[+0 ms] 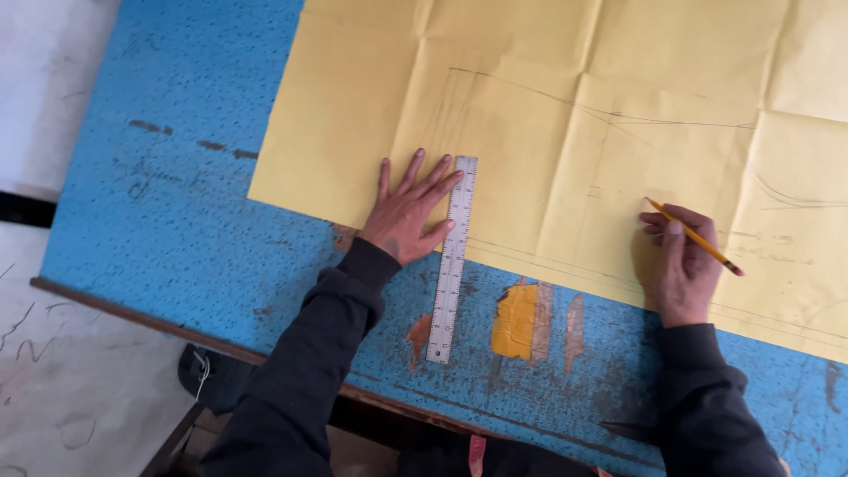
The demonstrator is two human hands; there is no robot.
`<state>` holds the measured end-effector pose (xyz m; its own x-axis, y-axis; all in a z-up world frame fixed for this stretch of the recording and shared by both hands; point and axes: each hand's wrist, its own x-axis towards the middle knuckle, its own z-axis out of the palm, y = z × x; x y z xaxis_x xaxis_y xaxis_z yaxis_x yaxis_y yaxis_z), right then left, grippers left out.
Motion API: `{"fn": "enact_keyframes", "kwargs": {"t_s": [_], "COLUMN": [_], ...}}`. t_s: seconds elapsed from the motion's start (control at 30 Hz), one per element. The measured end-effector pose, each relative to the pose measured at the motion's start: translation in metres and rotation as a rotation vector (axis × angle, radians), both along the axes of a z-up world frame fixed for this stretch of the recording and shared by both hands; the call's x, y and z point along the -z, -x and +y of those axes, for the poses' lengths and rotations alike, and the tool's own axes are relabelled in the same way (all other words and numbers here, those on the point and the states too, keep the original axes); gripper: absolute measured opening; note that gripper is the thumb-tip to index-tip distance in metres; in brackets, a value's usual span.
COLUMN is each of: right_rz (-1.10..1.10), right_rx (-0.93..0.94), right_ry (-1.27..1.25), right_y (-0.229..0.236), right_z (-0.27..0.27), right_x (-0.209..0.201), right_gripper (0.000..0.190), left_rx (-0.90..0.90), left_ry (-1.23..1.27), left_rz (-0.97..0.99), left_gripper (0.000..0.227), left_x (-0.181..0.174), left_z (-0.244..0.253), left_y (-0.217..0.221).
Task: The person uses a ruler and pencil to draw straight lines on a large yellow paper pattern. They then switch to a curved ruler to draw curved lines, continuing to refine the pattern design on the blue table.
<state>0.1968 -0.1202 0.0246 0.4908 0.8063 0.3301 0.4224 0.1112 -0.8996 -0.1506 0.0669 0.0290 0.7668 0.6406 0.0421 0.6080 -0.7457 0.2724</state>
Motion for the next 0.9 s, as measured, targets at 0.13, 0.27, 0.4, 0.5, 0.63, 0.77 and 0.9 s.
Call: {"fn": "enact_keyframes", "kwargs": {"t_s": [0.13, 0.27, 0.4, 0.5, 0.63, 0.77, 0.9], "right_rz": [-0.022, -0.084, -0.089, -0.086, -0.087, -0.116, -0.112], "right_rx": [0.006, 0.002, 0.010, 0.017, 0.020, 0.016, 0.009], "right_ry": [0.006, 0.013, 0.024, 0.018, 0.014, 0.017, 0.009], "right_y": [0.003, 0.003, -0.001, 0.000, 0.000, 0.002, 0.000], "right_z": [-0.002, -0.002, -0.002, -0.003, -0.005, -0.004, -0.004], "right_x": [-0.002, -0.001, 0.003, 0.004, 0.005, 0.002, 0.004], "right_gripper": [0.027, 0.029, 0.029, 0.027, 0.027, 0.029, 0.028], "left_rx": [-0.007, -0.023, -0.033, -0.017, -0.008, 0.005, 0.015], "left_ry": [-0.039, -0.109, -0.138, -0.162, -0.132, -0.111, -0.096], "left_rz": [-0.036, -0.039, -0.040, 0.003, 0.004, 0.009, 0.044], "left_gripper": [0.077, 0.076, 0.078, 0.077, 0.078, 0.077, 0.077], "left_x": [0.014, 0.024, 0.025, 0.022, 0.021, 0.021, 0.021], "left_z": [-0.003, -0.004, -0.004, -0.006, -0.007, -0.004, -0.001], "left_y": [0.003, 0.002, 0.001, 0.001, 0.001, 0.002, 0.002]}}
